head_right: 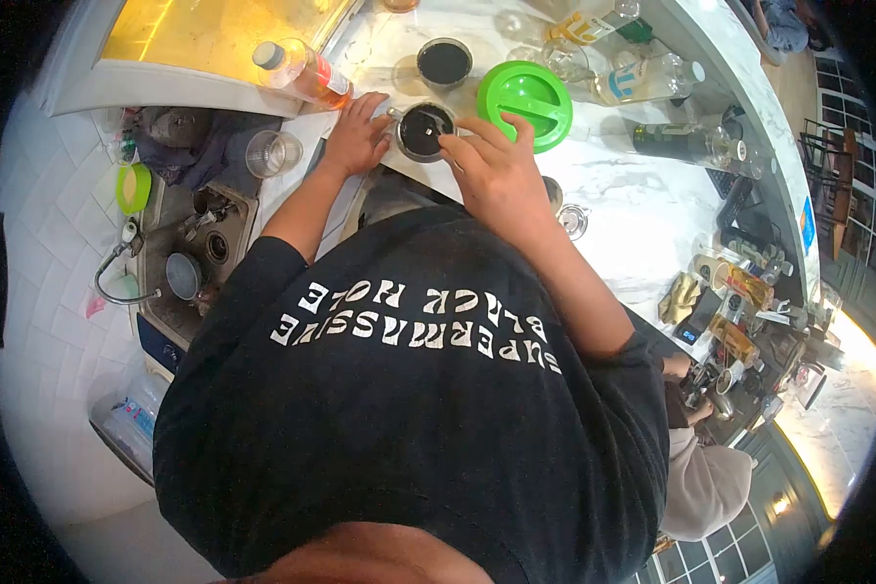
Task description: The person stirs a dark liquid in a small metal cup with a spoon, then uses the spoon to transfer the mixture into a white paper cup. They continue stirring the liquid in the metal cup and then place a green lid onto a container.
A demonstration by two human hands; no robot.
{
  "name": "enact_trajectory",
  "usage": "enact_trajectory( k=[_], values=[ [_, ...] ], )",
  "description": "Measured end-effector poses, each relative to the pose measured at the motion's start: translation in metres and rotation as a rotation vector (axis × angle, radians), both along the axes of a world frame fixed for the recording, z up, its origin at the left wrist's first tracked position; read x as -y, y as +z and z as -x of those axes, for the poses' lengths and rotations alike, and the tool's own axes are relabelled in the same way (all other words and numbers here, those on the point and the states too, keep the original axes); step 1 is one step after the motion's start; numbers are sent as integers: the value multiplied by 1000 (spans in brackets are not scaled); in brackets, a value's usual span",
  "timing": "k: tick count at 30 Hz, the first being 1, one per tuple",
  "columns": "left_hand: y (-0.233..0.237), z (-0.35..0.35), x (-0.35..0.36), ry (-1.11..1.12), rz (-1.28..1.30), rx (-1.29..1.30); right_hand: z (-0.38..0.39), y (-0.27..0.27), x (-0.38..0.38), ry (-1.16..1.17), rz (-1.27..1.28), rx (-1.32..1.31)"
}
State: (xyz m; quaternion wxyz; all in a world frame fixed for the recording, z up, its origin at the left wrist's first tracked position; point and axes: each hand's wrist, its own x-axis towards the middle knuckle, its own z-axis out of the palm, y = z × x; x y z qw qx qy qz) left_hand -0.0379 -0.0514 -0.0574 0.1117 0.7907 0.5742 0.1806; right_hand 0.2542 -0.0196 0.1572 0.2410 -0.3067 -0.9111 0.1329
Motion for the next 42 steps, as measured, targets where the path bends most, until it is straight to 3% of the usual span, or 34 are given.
enact_trajectory(
  k=[6,18,36,42],
  values=[
    [-1,2,-2,12,32,-10,-20,36,-11,202,100,74],
    [0,-1,1,24,25,-9,-9,27,-23,450,25,300],
    [-4,1,1,25,23,-19,-2,14,-12,287,19,241],
    [-4,1,-1,21,23,-35,2,1,-1,242,76,112]
  ],
)
